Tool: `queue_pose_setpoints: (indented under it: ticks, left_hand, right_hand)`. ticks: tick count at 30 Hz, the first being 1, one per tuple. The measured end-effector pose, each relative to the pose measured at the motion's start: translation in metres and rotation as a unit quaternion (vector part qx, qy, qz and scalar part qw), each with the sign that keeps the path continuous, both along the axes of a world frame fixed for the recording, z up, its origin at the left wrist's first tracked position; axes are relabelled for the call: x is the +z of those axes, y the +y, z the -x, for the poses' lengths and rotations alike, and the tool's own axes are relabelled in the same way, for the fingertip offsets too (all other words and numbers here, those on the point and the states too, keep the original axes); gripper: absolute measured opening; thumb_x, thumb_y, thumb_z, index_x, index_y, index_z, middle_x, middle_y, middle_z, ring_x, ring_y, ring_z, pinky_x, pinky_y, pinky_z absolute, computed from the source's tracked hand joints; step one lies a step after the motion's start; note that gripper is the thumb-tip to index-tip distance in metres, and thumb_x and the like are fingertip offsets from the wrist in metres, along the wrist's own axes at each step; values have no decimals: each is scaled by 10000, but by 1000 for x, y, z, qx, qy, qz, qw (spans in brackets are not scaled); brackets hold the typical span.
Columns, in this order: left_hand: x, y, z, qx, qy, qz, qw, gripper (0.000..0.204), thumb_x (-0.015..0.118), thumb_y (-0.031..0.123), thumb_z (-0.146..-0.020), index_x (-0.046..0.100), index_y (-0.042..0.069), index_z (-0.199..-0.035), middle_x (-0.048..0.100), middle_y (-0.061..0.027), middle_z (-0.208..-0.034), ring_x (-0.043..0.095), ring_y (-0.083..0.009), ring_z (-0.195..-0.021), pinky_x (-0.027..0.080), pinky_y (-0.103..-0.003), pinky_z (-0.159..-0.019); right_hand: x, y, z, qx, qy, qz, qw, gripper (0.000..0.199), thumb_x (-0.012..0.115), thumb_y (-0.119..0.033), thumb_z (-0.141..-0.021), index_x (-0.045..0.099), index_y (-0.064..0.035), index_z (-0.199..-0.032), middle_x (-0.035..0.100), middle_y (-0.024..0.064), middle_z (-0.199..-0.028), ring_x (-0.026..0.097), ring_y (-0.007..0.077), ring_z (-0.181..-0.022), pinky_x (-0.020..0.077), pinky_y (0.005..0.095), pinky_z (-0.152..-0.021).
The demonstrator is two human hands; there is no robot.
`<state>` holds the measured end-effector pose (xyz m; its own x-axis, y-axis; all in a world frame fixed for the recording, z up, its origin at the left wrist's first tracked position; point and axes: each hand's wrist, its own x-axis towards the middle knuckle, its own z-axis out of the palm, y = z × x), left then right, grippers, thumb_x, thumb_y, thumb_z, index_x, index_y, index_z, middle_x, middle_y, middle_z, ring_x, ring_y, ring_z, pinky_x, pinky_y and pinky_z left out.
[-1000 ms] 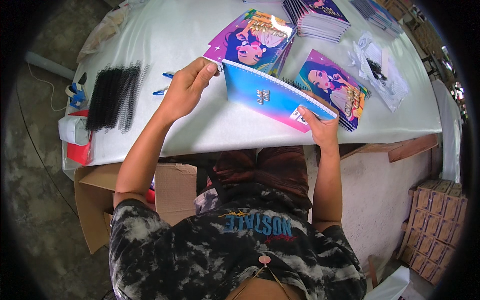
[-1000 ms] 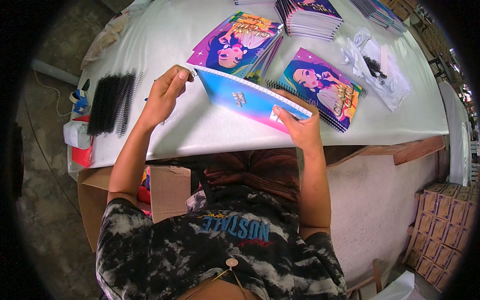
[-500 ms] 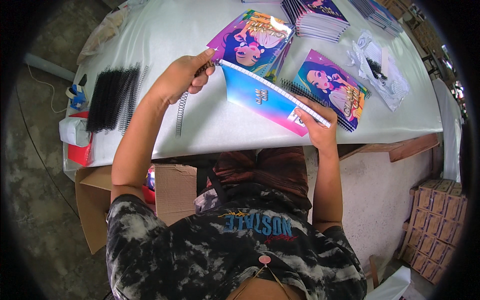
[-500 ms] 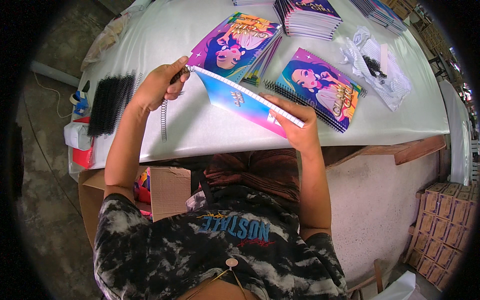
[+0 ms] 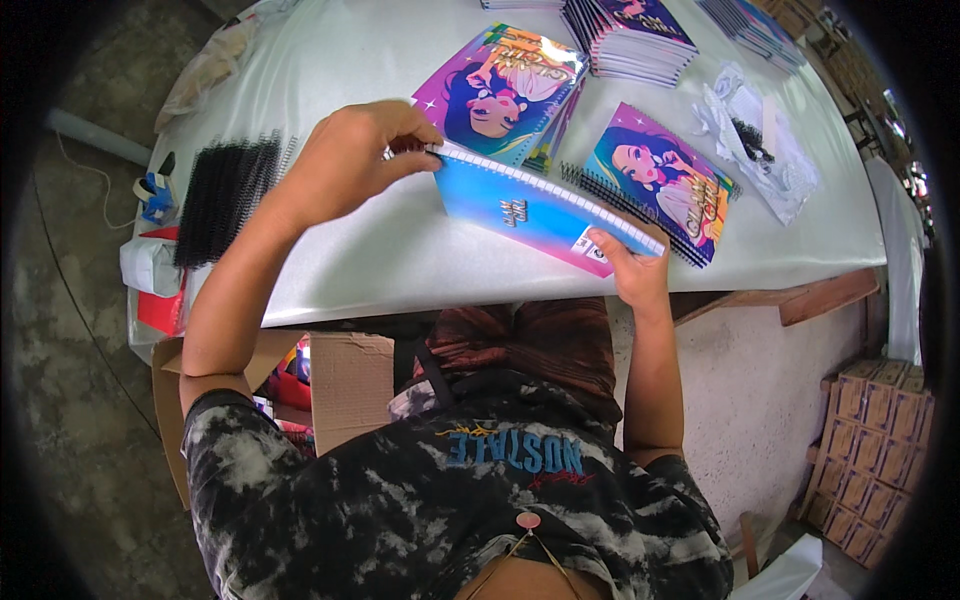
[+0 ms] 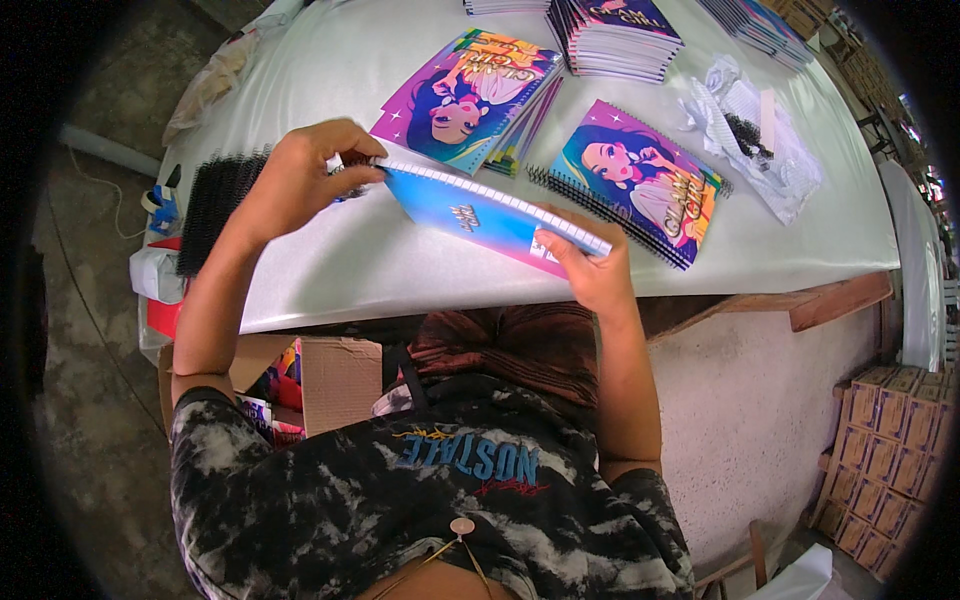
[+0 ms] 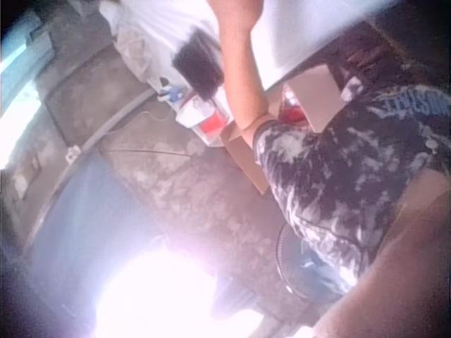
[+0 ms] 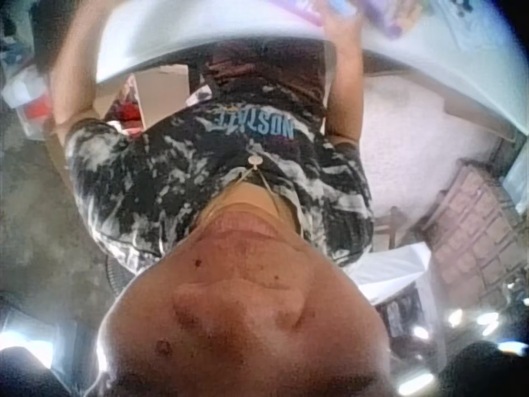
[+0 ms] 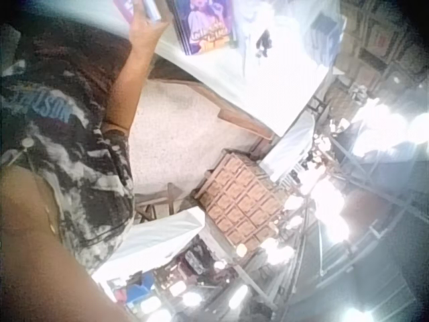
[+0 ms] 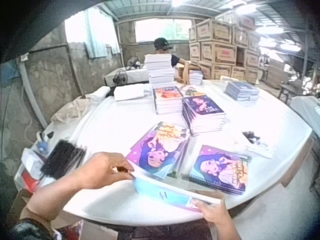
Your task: The person assembles spiral-bound notebooks by inserting metal coils into pre-punched holes. They use pliers to secure the ends of the coils and stack the completed notebooks on the table.
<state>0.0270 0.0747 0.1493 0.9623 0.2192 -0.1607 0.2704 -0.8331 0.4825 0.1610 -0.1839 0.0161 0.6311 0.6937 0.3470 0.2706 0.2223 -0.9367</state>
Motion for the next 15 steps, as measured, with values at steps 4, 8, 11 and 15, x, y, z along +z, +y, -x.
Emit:
queue_pose_setpoints:
  ticks: [4,8,11,15]
  left_hand:
    - [-14,-15,3,-99,-315,-324,887,303,678,158,-731,579,47,-996,600,-91,-987,565,-275,-921,432,-378,-801]
    - [9,-20,11,-131,-104,-258,951,223,672,163,-729,579,58,-903,601,-74,-900,569,-269,-829,434,-365,-749]
    - [4,-23,7,-132,-244,-300,913,200,682,154,-718,579,48,-853,603,-77,-819,578,-268,-770,445,-364,-701]
    - [1,-15,14,-162,-132,-291,934,249,704,149,-685,553,51,-858,589,-76,-838,571,-270,-772,438,-376,-708]
  right_hand:
    - [14,3,9,9,-76,-6,997,231,571,22,-809,624,34,-1034,662,106,-983,612,114,-778,474,223,-718]
    - [12,3,9,29,-89,-22,995,258,579,38,-792,623,28,-1046,653,118,-1018,628,154,-879,473,244,-774]
    - [15,2,12,43,-69,-21,996,261,581,42,-789,621,31,-1047,653,118,-1019,628,156,-883,474,248,-779]
    - [9,1,17,39,-26,2,999,272,576,48,-787,618,27,-1055,653,116,-1022,632,165,-888,480,252,-778]
